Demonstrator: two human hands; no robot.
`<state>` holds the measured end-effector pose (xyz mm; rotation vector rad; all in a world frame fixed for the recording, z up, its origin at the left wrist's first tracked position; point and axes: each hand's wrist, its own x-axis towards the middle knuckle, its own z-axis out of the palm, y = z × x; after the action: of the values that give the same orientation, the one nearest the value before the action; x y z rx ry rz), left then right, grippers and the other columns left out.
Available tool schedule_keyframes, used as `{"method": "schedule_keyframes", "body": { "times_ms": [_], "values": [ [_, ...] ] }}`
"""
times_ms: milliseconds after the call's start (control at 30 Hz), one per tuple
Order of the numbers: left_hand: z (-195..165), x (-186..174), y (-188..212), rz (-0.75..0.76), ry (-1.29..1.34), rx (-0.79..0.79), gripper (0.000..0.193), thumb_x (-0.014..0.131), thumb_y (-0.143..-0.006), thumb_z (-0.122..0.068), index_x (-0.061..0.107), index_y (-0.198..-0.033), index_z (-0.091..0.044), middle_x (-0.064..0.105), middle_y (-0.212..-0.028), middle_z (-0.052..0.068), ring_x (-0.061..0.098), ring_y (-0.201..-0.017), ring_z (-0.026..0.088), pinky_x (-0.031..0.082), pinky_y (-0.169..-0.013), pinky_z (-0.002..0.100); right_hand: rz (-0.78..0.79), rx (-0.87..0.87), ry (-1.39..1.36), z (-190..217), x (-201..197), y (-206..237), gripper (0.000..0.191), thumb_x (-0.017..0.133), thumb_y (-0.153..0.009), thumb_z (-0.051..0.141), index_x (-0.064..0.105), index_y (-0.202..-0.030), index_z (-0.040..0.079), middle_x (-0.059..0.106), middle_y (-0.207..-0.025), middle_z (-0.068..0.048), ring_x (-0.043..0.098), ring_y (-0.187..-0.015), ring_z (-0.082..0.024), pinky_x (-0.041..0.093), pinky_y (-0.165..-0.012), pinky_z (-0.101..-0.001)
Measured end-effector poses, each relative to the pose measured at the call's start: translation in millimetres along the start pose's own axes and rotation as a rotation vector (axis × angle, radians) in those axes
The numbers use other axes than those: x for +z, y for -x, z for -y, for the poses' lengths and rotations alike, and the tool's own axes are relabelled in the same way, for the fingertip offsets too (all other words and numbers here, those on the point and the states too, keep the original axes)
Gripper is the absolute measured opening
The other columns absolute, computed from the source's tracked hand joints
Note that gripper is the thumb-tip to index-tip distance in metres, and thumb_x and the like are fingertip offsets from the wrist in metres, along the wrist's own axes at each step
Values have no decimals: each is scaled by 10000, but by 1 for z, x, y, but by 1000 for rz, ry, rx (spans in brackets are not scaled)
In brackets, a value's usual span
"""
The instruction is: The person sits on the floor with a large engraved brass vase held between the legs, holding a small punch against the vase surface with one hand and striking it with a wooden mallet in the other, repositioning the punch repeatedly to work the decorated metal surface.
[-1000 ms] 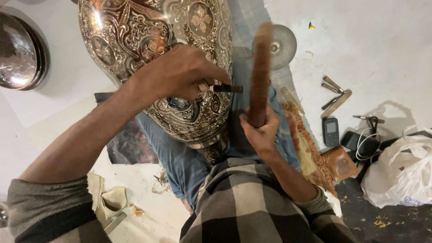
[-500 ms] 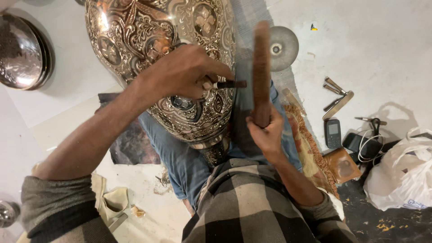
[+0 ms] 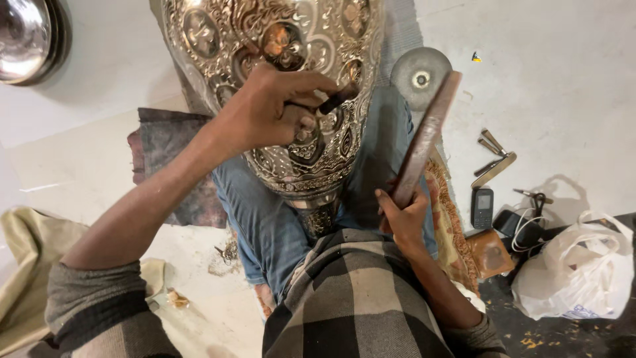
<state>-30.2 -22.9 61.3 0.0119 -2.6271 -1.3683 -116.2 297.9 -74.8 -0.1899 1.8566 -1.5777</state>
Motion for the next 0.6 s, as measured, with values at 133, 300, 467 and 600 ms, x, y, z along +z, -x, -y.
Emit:
{"method": "schedule_keyframes", "body": {
  "times_ms": [133, 300, 467, 600],
  "values": [
    [11, 5, -9, 33, -146, 212, 618, 570, -737, 164, 671, -1322, -9, 775, -1020, 203, 787, -887, 256, 647, -684, 346, 42, -100, 188, -6, -8, 3, 309, 831, -806, 73, 651, -1041, -17, 666, -783, -45, 595, -591, -95, 473, -524, -266],
    [10, 9, -19, 211, -283, 219, 588, 634, -785, 143, 717, -1315, -99, 700, -627, 112, 665, -499, 233, 456, -408, 385, 55, -331, 339, -11, -15, 4, 322, 862, -809, 81, 664, -1043, -18, 683, -892, -39, 643, -793, -93, 540, -699, -266],
    [8, 6, -31, 226, -242, 348, 547, 704, -732, 58, 721, -1254, -105, 689, -649, 105, 656, -529, 233, 430, -440, 406, 55, -254, 228, -11, -15, 1, 292, 830, -838, 81, 653, -1056, 1, 710, -858, -31, 699, -793, -95, 566, -726, -260],
    [12, 9, -34, 213, -200, 353, 619, 685, -637, 59, 719, -1236, -91, 707, -685, 102, 673, -570, 247, 458, -465, 412, 41, -294, 236, 2, -17, 1, 329, 849, -806, 42, 653, -1069, 22, 698, -870, -30, 681, -752, -99, 567, -696, -266]
  ]
}}
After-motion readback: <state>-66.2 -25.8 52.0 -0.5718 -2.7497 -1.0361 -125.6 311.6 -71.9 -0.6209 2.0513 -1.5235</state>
